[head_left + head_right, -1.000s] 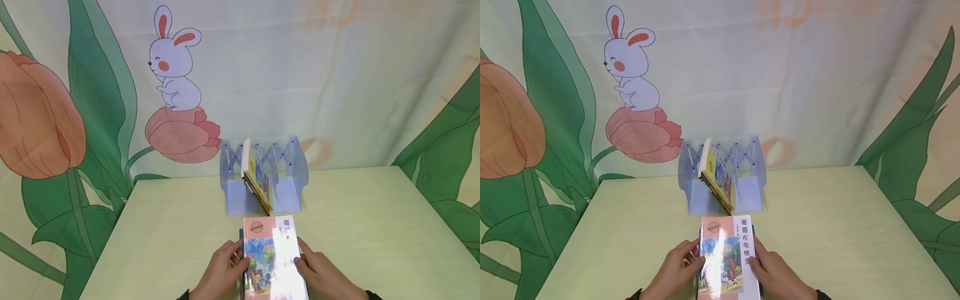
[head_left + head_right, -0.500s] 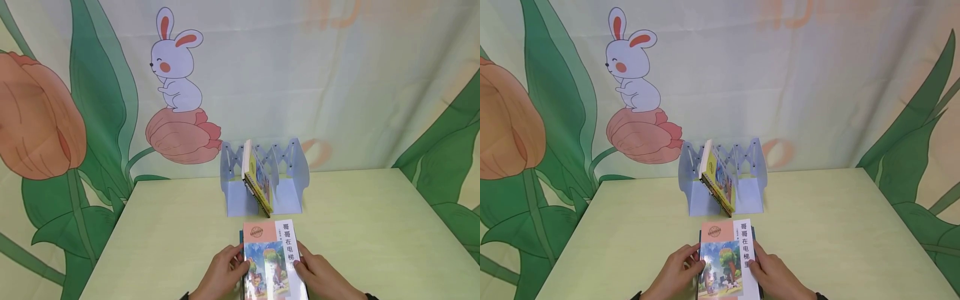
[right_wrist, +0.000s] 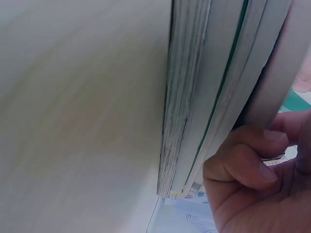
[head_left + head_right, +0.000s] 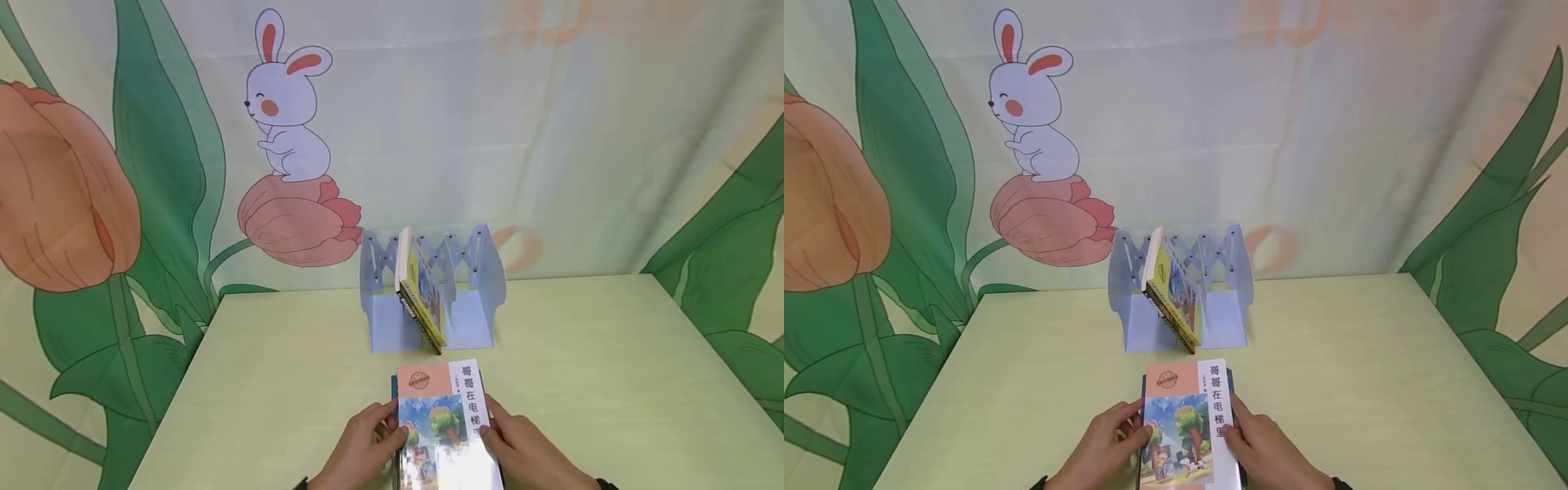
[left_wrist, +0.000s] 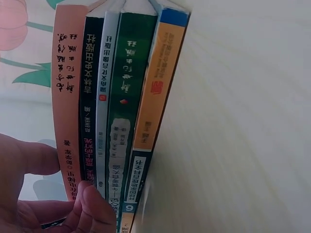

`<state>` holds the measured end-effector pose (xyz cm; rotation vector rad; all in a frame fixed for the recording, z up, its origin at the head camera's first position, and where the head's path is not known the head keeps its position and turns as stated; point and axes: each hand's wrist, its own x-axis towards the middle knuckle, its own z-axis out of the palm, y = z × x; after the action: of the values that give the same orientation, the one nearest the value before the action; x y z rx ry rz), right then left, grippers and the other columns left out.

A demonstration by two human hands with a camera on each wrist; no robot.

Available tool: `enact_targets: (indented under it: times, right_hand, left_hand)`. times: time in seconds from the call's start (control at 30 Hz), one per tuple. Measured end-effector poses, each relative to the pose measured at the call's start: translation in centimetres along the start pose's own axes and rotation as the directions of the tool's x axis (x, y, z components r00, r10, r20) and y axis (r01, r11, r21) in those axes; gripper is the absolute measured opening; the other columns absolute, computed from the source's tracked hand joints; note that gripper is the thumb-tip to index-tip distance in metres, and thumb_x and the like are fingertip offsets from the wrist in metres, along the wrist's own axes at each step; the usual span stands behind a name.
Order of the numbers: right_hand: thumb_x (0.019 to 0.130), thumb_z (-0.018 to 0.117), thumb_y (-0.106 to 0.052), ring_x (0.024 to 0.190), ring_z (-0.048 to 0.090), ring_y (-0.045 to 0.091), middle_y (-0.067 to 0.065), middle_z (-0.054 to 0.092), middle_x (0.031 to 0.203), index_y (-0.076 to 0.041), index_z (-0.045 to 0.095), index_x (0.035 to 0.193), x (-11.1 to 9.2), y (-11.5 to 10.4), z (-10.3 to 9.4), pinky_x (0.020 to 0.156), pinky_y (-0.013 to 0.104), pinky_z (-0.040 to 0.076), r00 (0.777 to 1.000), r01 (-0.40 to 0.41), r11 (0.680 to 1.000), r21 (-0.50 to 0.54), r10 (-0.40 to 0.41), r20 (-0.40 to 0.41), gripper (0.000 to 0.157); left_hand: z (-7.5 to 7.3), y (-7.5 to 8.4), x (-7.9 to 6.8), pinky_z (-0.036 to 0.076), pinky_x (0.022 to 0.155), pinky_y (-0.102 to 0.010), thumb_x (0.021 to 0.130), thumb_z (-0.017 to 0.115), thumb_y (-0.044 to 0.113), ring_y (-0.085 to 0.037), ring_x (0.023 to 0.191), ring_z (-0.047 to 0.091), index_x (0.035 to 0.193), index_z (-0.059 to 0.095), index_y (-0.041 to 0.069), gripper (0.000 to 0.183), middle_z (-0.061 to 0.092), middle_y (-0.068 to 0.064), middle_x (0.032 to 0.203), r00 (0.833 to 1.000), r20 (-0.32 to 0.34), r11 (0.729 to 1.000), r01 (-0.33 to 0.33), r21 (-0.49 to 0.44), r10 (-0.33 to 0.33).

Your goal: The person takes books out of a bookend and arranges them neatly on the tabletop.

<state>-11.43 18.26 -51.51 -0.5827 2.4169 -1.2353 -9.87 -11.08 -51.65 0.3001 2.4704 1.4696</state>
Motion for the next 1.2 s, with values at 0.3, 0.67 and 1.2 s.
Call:
enact_targets:
  times: [0.3, 0.67, 1.2]
  right_hand:
    - [0.103, 0.048, -0.039, 0.070, 0.055, 0.004, -0.004, 0.063, 0.085, 0.000, 0.024, 0.154, 0.4, -0.7, -0.2, 0.060, 0.021, 0.042, 0.995, -0.099, 0.995, -0.021, 0.099, -0.004, 0.069]
    - [0.099, 0.054, -0.042, 0.055, 0.042, 0.003, -0.006, 0.053, 0.070, -0.002, 0.026, 0.154, 0.3, -0.9, 0.1, 0.050, 0.019, 0.034, 0.989, -0.139, 0.989, -0.058, 0.136, -0.055, 0.074]
    - [0.095, 0.062, -0.040, 0.057, 0.040, 0.003, -0.009, 0.049, 0.077, -0.020, 0.036, 0.151, 0.4, -2.6, -0.4, 0.054, 0.019, 0.033, 0.969, -0.178, 0.971, -0.162, 0.144, -0.200, 0.065]
  left_hand:
    - [-0.2, 0.6, 0.2, 0.045, 0.066, -0.024, 0.097, 0.058, 0.034, -0.008, 0.075, 0.053, 0.141, 0.048, -0.006, 0.060, 0.054, 0.000, 0.092, 1.000, -0.009, 0.999, 0.008, 0.044, -0.008]
    - [-0.2, 0.4, 0.3, 0.043, 0.064, -0.028, 0.096, 0.061, 0.034, -0.012, 0.070, 0.055, 0.144, 0.044, -0.002, 0.062, 0.057, -0.001, 0.090, 0.995, 0.032, 0.995, 0.097, 0.012, -0.098]
    - [-1.0, 1.2, -0.2, 0.043, 0.063, -0.028, 0.096, 0.059, 0.040, -0.011, 0.075, 0.056, 0.145, 0.042, 0.005, 0.063, 0.055, 0.000, 0.099, 0.993, -0.017, 0.991, 0.115, 0.062, -0.114]
